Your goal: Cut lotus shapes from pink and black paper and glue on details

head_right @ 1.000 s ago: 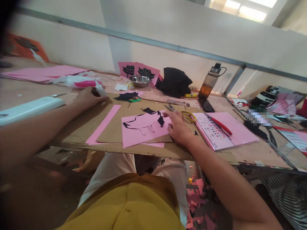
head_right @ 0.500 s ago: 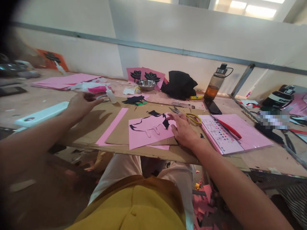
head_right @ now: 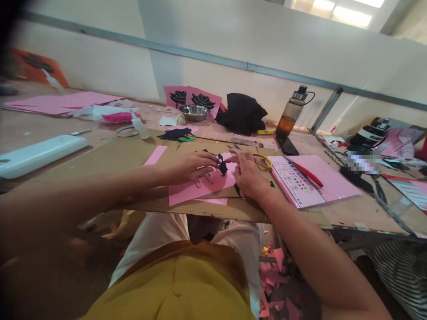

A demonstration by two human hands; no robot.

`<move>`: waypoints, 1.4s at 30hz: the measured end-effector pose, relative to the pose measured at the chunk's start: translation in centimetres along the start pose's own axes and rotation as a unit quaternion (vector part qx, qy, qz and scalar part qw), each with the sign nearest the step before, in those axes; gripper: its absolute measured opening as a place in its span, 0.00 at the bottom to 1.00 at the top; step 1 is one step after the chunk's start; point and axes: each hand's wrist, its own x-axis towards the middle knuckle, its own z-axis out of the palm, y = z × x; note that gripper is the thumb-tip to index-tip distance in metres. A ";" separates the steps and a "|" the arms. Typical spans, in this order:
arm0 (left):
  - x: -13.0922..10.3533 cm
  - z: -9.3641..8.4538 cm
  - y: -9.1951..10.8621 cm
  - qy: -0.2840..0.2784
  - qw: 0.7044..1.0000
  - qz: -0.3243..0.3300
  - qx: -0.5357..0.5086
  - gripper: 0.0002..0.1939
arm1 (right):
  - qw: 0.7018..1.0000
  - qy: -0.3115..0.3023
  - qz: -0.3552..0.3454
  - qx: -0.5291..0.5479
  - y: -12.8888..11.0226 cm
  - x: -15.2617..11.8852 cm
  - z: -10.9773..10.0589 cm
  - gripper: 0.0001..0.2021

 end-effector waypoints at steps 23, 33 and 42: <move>-1.0 1.4 -0.4 -0.028 0.999 0.018 0.003 0.16 | 0.997 -0.081 0.011 -0.018 0.3 -1.9 -2.7 0.07; -1.0 1.4 -0.3 -0.031 0.999 0.003 0.015 0.17 | 0.989 -0.132 0.072 0.004 0.1 -3.2 -2.9 0.07; -1.0 1.7 -0.2 -0.012 1.000 0.025 0.014 0.17 | 0.997 -0.067 0.036 0.026 -1.2 4.3 -2.7 0.07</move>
